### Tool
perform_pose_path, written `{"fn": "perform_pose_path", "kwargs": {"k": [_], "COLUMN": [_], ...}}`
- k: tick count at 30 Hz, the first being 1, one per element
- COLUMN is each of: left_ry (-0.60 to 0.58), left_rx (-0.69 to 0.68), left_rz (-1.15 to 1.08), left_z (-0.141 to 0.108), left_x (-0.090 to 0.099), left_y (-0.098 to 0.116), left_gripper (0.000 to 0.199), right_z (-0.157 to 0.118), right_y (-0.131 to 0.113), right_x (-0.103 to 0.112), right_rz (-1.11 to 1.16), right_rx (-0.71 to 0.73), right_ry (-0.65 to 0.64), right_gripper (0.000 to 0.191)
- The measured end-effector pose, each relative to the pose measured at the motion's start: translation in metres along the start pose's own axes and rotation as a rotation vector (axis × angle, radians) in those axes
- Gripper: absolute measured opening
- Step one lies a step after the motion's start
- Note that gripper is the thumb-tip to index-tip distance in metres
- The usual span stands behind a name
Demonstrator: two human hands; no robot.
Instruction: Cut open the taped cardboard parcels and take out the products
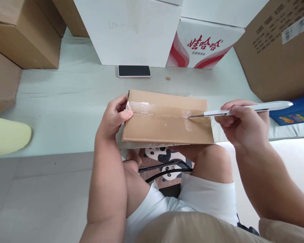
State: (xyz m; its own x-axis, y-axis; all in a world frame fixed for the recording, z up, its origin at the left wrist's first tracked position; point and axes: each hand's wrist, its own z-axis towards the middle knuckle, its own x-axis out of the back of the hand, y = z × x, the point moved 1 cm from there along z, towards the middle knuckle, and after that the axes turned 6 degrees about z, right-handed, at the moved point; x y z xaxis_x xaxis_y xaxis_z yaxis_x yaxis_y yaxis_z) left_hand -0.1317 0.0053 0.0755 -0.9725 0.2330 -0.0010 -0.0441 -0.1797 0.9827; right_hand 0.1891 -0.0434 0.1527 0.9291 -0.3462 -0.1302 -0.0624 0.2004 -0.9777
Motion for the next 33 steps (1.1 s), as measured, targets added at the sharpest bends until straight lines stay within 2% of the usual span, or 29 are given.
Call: {"fn": "perform_pose_path", "kwargs": {"k": [2,6,13,20,27,33], "left_ry": [0.006,-0.002,-0.061,-0.111,-0.075,-0.024], "left_rx": [0.004,-0.012,-0.041,-0.059,-0.026,-0.015], "left_rz": [-0.017,-0.003,-0.041,-0.003,0.029,0.028], "left_z": [0.0,-0.002,-0.002,-0.004,-0.002,0.0], "left_x": [0.0,0.002,0.011,0.015,0.016,0.013], "left_y": [0.0,-0.001,-0.008,-0.007,-0.008,-0.007], "left_gripper": [0.031,0.034,0.039,0.037,0.041,0.062], "right_z": [0.003,0.007,-0.001,-0.008,-0.01,-0.012], "right_y": [0.002,0.007,0.008,0.01,-0.014,-0.022], "right_x": [0.002,0.006,0.011,0.016,0.004,-0.016], "right_rz": [0.022,0.049,0.158,0.176,0.16,0.078], "right_rx": [-0.01,-0.047,-0.05,-0.093,0.12,0.053], "right_ry": [-0.004,-0.11,-0.199,-0.207,-0.11,-0.199], "right_gripper": [0.005,0.005,0.007,0.007,0.01,0.005]}}
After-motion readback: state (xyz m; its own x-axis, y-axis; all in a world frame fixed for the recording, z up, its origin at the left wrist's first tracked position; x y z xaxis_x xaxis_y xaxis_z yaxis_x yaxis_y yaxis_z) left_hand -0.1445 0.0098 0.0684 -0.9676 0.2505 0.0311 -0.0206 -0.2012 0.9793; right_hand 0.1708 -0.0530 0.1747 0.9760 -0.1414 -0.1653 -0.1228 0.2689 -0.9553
